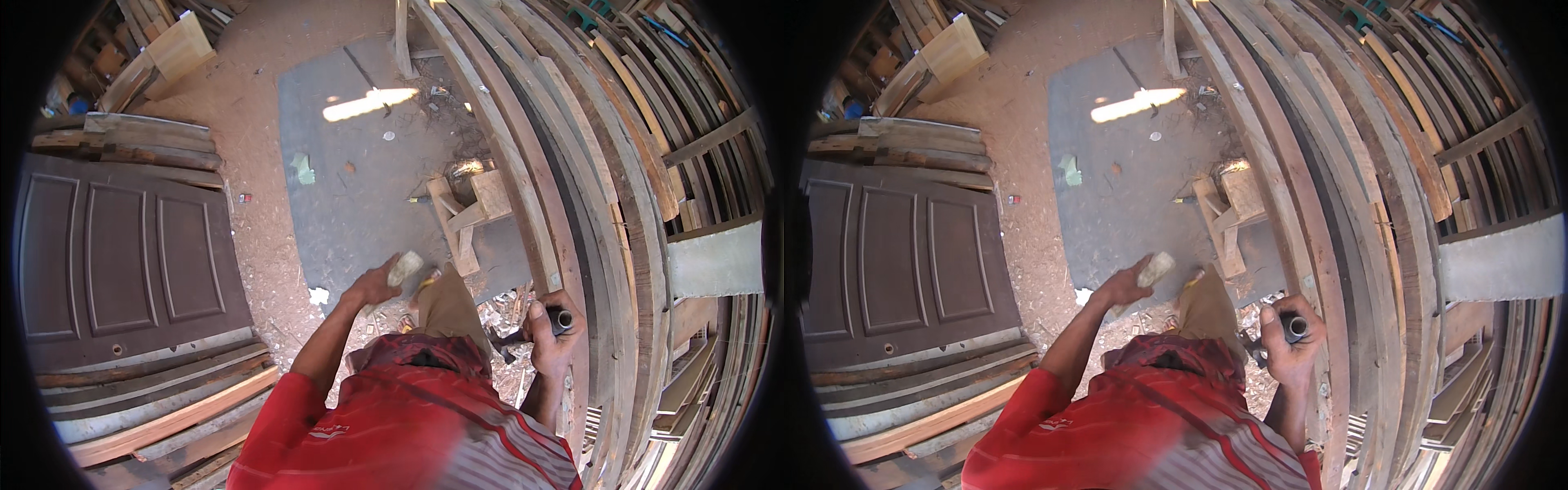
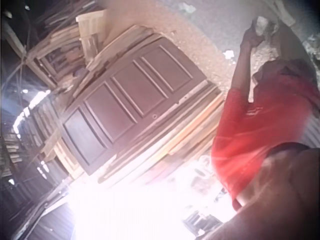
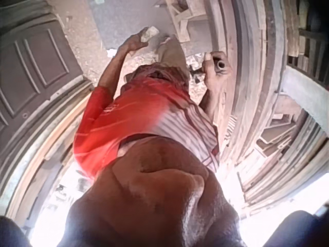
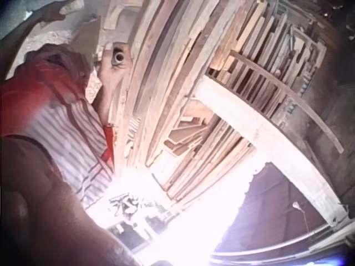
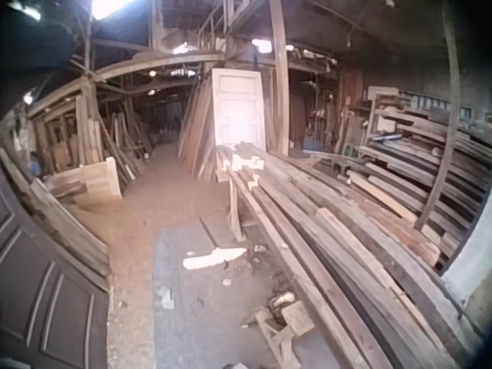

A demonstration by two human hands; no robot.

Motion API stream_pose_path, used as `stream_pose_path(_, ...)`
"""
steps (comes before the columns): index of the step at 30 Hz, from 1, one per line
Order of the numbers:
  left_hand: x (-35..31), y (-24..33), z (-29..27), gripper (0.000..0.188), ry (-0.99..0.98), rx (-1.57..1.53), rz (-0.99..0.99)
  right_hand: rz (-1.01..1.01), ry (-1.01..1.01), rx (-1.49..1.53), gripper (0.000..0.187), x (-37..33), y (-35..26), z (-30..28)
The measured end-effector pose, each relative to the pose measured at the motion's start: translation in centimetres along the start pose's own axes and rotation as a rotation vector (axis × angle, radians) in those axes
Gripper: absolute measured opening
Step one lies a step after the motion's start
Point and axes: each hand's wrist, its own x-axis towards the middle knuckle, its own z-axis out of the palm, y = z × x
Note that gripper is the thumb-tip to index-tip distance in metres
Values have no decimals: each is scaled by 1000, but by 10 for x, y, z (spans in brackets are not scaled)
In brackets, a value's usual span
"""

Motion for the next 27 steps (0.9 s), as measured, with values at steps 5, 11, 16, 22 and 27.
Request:
stream_pose_path(5, 99, 71, -112, 106, 67, -79, 10, 64, -21, -13, 22, 62, 0, 29)
stream_pose_path(11, 188, 25, -178, 70, -58, -218, 35, 24, -174, -42, 19, 161, -31, 78)
stream_pose_path(16, 180, -77, -189, 62, 169, -172, -257, -74, -278, 116, 18, 246, -67, 110)
stream_pose_path(22, 104, -234, -156, 64, 304, -144, -664, -522, 46, 466, 30, 338, -96, 144)
stream_pose_path(27, 64, -298, -125, 79, 94, -207, -900, -725, 263, 320, 37, 424, -119, 166)
